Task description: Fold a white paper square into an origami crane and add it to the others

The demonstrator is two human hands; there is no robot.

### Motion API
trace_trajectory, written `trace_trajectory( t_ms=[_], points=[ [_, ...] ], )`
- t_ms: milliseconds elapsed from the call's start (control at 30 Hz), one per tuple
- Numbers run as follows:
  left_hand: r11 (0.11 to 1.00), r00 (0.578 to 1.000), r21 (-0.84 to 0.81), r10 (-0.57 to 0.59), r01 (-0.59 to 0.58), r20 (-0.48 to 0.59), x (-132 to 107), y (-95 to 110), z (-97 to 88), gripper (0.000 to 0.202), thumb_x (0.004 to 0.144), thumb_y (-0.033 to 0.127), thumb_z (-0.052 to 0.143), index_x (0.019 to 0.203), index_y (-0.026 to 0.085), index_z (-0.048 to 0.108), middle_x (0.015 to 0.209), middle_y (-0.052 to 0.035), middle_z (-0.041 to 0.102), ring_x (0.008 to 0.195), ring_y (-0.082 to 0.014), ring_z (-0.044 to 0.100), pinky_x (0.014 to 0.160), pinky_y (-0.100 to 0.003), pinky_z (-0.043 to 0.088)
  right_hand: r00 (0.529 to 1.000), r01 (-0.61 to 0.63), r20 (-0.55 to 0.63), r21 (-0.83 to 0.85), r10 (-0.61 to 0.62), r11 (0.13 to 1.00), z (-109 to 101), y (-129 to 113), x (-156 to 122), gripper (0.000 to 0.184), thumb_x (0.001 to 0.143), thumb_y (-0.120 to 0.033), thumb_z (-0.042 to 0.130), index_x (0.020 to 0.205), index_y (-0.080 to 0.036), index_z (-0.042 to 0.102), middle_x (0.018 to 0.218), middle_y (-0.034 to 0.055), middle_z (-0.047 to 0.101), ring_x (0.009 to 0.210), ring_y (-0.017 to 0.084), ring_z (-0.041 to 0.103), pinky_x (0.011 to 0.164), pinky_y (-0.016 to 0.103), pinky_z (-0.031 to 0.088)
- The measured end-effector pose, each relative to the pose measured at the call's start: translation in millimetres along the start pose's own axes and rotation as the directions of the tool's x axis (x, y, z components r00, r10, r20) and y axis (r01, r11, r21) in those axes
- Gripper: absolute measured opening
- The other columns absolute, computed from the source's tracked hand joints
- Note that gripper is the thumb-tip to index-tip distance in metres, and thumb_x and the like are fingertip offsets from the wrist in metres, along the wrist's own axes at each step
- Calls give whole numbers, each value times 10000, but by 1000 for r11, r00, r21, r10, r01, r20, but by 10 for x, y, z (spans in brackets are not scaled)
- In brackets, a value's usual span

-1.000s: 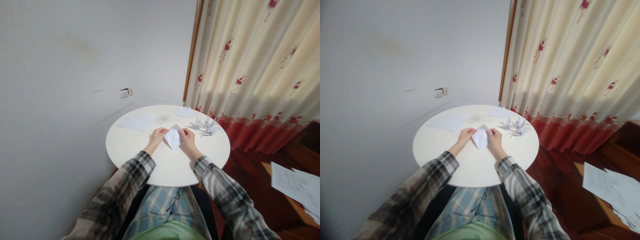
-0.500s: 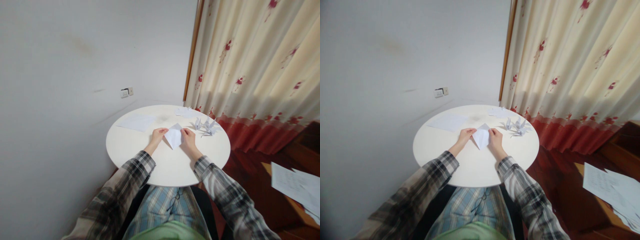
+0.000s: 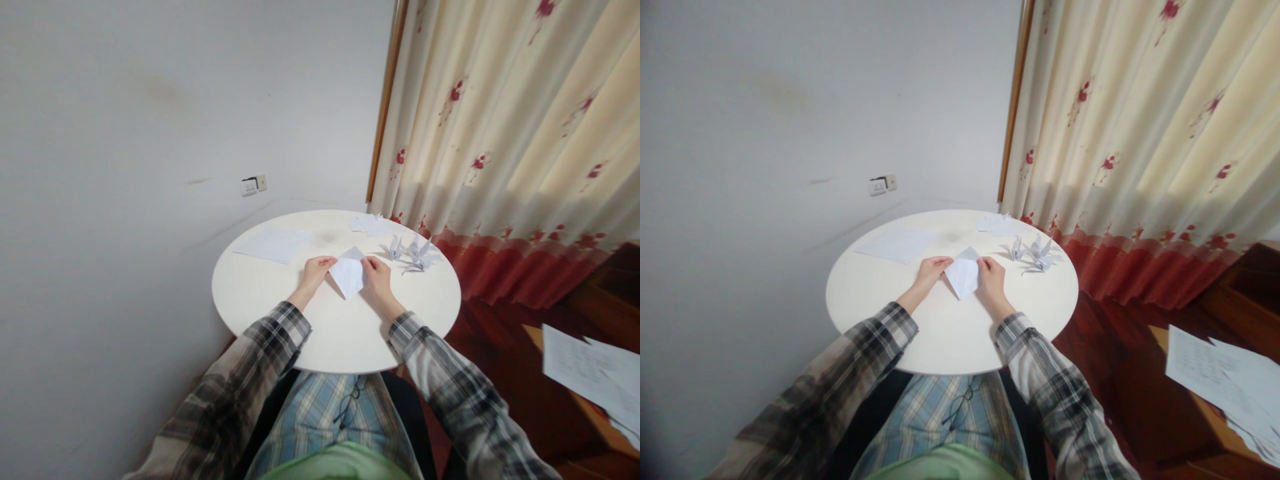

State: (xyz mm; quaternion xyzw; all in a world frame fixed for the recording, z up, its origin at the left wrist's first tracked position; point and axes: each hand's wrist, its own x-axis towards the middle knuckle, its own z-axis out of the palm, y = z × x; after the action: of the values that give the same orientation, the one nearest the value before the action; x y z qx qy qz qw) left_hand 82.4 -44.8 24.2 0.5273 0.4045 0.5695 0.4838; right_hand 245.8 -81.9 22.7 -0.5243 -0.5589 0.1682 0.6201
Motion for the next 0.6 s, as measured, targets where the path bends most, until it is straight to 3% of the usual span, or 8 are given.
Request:
trace_trajectory(
  t_ms=[300,600],
  points=[
    [1000,1000,2,-3,3,-5,-10,17,4,332,518,374,716,724,117,672,705,-65,670,602,-134,554,524,-228,408,1000,7,-4,-5,-7,1000,-2,-2,-3,314,727,-386,465,761,-128,640,736,52,641,676,156,521,635,247,381],
    [999,998,53,11,-14,56,-51,70,-3,335,549,418,698,692,117,663,640,-47,638,565,-121,523,525,-231,390,999,-1,-49,0,1,1000,-13,-43,-3,314,730,-386,444,747,-135,631,728,51,638,674,157,517,630,250,385]
  ],
)
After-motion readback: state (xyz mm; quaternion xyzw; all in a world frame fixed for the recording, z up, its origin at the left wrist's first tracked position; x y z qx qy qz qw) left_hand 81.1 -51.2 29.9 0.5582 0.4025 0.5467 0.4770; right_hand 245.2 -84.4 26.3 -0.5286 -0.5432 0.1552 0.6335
